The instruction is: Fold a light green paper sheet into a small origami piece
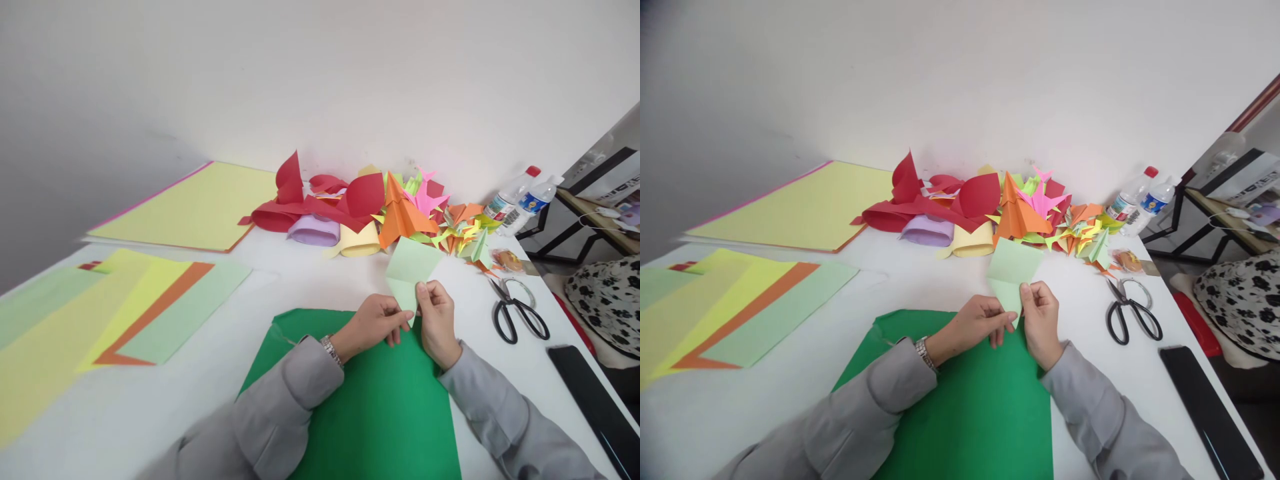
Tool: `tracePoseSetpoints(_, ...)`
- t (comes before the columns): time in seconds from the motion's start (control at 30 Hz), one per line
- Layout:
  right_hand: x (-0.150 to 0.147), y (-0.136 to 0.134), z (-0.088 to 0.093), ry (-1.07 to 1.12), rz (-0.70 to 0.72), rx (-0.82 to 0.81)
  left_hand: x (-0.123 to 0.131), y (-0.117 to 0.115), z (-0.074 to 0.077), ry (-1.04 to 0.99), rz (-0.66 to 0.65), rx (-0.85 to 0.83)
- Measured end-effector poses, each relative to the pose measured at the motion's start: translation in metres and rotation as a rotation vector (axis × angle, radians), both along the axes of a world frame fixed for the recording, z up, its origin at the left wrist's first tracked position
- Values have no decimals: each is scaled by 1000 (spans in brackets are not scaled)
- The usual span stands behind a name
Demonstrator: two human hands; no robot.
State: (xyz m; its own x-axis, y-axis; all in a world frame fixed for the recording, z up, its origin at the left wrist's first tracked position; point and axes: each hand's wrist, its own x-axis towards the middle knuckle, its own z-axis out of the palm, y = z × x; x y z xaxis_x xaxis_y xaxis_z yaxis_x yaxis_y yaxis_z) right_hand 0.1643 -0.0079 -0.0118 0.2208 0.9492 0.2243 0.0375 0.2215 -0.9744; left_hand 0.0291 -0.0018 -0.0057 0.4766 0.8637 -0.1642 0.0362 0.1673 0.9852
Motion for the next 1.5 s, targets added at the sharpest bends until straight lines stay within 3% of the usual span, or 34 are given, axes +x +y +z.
tracePoseSetpoints(0.63,1,1,-3,-37,27,-33,-3,2,0,-98,81,-45)
tracePoseSetpoints(1.5,4,4,-11,65,126,-90,-9,7,1,-224,355,-14)
